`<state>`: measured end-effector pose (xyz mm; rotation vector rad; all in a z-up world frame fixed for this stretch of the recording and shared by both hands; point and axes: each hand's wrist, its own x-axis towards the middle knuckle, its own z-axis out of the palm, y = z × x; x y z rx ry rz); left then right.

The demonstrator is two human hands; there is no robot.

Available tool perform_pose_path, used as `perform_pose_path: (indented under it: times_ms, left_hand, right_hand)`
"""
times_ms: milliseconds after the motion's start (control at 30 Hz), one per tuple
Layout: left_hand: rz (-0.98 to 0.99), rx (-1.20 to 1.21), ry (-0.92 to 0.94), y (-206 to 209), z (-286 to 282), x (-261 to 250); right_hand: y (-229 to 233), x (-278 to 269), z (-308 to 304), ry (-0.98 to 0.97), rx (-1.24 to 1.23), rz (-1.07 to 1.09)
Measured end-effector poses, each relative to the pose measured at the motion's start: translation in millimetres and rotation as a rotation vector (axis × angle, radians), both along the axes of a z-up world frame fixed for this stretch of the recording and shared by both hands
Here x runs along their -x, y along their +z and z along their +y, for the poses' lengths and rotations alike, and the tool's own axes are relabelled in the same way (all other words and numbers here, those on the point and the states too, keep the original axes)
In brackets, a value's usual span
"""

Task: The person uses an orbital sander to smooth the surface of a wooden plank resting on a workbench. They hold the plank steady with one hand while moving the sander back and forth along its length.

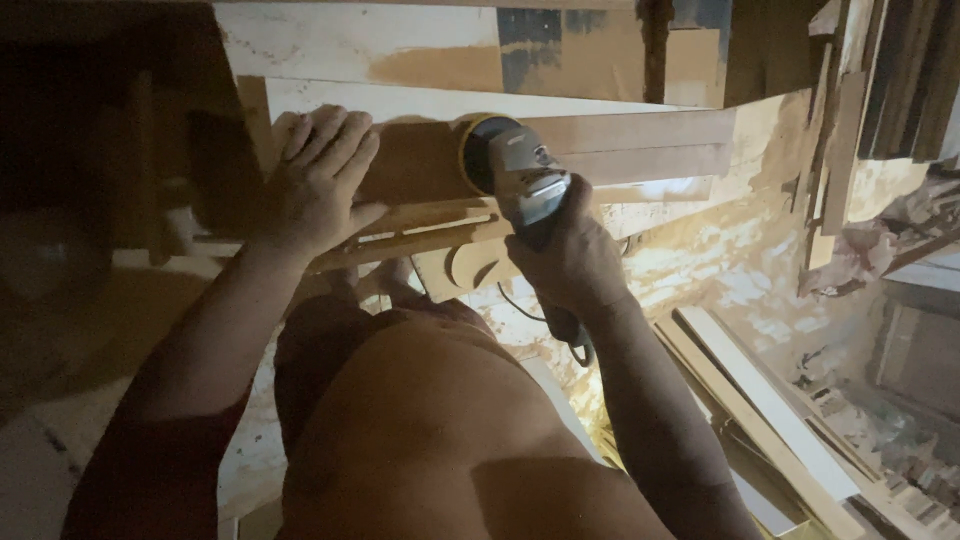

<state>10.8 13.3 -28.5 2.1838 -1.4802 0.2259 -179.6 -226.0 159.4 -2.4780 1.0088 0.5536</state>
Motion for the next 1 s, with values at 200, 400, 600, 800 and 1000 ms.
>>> perform_pose_path:
  times_ms: [200, 400, 600, 800, 1000]
  left_hand:
    - [0.006, 0.038, 0.018, 15.1, -0.4, 2.5]
    - [0.033, 0.091, 0.006, 11.2, -0.3, 2.0]
    - [0.083, 0.081, 0.005, 2.1, -3.7, 2.7]
    - [0.044, 0.052, 0.036, -8.1, -3.2, 3.4]
    - [0.067, 0.07, 0.033, 13.1, -1.9, 3.0]
  right_hand:
    - [16.1, -32.2, 32.8, 0.008, -0.063, 0.078]
    - [10.2, -48.4, 27.8, -0.018, -0.058, 0.085]
    - [0.7, -41.7, 2.6, -0.017, -0.003, 0.041]
    - [2.8, -59.2, 30.2, 0.098, -0.07, -0.037]
    - [-5.6, -40.4, -5.7, -0.041, 0.061, 0.043]
